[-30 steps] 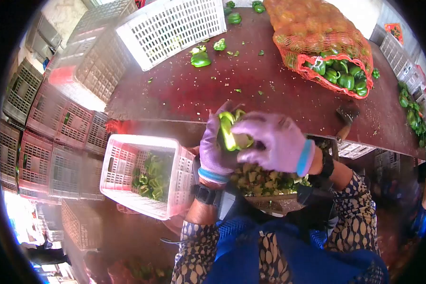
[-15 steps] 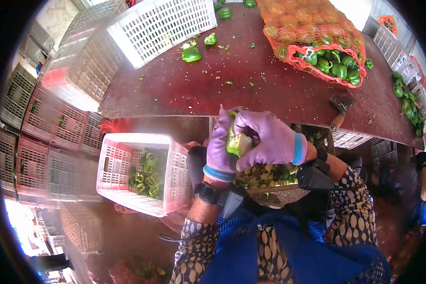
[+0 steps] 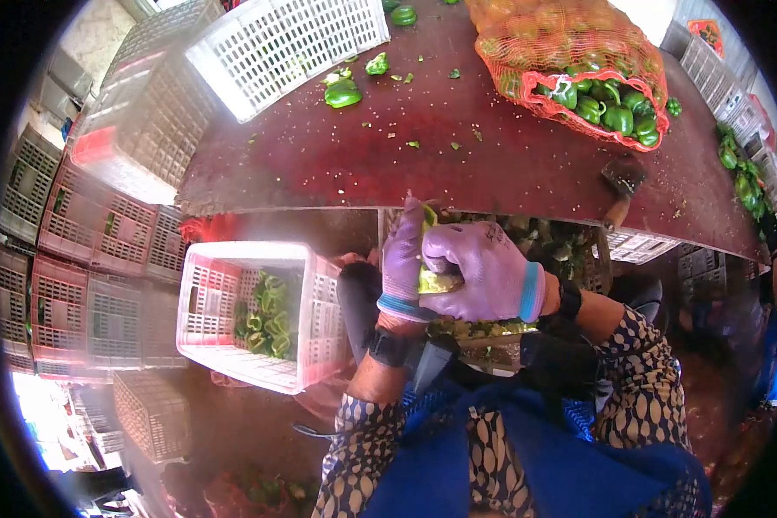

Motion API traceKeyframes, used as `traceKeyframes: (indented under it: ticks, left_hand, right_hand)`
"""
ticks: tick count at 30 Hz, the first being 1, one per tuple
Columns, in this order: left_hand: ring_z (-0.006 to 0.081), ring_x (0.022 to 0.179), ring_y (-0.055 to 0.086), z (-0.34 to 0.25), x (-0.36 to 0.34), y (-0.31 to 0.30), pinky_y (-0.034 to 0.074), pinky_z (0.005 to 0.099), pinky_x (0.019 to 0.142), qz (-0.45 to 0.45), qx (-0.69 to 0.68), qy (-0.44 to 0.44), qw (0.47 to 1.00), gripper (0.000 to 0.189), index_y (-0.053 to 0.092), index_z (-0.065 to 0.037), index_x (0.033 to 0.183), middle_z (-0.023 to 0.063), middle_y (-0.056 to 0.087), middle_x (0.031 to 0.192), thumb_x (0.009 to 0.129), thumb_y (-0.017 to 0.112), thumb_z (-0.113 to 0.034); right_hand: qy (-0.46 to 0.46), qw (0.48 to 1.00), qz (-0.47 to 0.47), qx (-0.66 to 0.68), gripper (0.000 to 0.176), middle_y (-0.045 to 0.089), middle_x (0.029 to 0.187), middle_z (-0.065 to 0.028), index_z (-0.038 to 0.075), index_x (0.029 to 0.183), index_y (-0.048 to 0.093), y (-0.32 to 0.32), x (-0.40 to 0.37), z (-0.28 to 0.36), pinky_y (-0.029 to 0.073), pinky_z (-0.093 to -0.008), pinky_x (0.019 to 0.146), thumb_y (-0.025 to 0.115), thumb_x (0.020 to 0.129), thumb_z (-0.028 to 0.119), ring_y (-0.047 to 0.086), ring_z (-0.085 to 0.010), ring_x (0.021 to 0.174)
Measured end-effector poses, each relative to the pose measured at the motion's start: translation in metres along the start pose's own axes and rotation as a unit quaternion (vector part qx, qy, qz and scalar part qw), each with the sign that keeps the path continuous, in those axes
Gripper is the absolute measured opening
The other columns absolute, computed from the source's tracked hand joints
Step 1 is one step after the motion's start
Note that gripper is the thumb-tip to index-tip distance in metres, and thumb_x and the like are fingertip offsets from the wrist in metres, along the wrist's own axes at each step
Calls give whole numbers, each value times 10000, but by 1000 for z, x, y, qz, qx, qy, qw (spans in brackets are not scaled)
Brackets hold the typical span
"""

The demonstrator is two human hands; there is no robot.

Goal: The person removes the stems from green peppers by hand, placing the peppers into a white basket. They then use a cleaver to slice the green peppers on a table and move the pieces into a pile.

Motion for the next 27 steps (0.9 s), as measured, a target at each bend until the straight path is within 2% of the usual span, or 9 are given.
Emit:
traceKeyframes:
  ticks: [4, 8, 10, 12, 13, 14, 16, 20, 27]
  left_hand:
    - [187, 775, 618, -16, -9, -11, 527, 315, 684, -105, -101, 22, 989, 310, 610, -106, 972, 47, 630, 889, 928, 561, -409]
    - [197, 951, 594, -82, -28, -101, 514, 341, 794, -101, 26, 134, 985, 356, 549, -83, 1112, 65, 605, 1039, 929, 546, -389]
    - [172, 992, 557, -126, -44, -174, 489, 326, 815, -184, 46, 224, 956, 378, 515, -75, 1182, 58, 569, 1082, 961, 488, -380]
    - [213, 1042, 514, -169, -60, -301, 469, 408, 848, -220, 70, 227, 946, 523, 494, -68, 1240, 77, 545, 1131, 936, 482, -493]
    - [228, 1049, 501, -178, -97, -247, 461, 412, 870, -457, 221, 242, 827, 593, 466, -47, 1285, 104, 527, 1154, 914, 518, -507]
    - [233, 1046, 491, -188, -103, -253, 461, 368, 883, -521, 340, 196, 758, 611, 441, -35, 1318, 127, 506, 1190, 911, 538, -479]
    - [239, 928, 592, -192, -89, -340, 454, 413, 723, -485, 492, 186, 699, 486, 595, -31, 1033, 105, 639, 1016, 929, 460, -486]
    - [338, 893, 622, -142, -47, -365, 480, 447, 726, -288, 809, 25, 511, 499, 620, -44, 1062, 195, 653, 942, 875, 534, -498]
    - [423, 885, 616, -122, -38, -333, 472, 493, 792, -344, 801, -52, 487, 488, 642, -33, 943, 238, 654, 909, 853, 535, -501]
  right_hand:
    - [72, 992, -34, 98, 370, 502, 671, -59, 57, 744, 501, -29, 2, -14, 405, -305, 565, 816, 610, 197, 462, -110, 616]
    - [129, 986, 29, 106, 394, 518, 709, -52, 52, 764, 511, -60, -10, -37, 415, -307, 608, 839, 617, 213, 466, -91, 693]
    - [180, 970, 152, -67, 394, 581, 758, -100, 47, 824, 546, -42, -31, -66, 455, -386, 666, 810, 677, 299, 585, -250, 739]
    - [165, 960, 100, -204, 354, 610, 808, -129, 52, 866, 565, -45, -44, -88, 470, -423, 707, 768, 723, 304, 602, -325, 799]
    - [181, 961, 95, -184, 354, 613, 823, -130, 53, 881, 572, -49, -34, -92, 473, -420, 716, 762, 727, 309, 606, -317, 811]
    - [197, 962, 93, -163, 355, 616, 838, -130, 55, 896, 579, -54, -18, -97, 476, -418, 726, 757, 732, 314, 611, -310, 822]
    - [181, 970, 66, -146, 357, 621, 864, -127, 54, 919, 591, -59, 18, -106, 481, -413, 737, 748, 737, 319, 614, -301, 832]
    - [124, 983, 47, -129, 374, 625, 903, -130, 47, 948, 609, -46, 109, -130, 480, -414, 754, 743, 739, 326, 613, -305, 850]
    - [105, 963, 99, -228, 472, 588, 1110, -178, 50, 1087, 599, 10, 265, -190, 440, -404, 907, 704, 783, 395, 564, -327, 1062]
Point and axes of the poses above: each hand's wrist, its own x-axis towards the middle knuckle, its own y-axis out of the palm, z = x × y, the point moved 7 cm from there along x, towards the middle knuckle
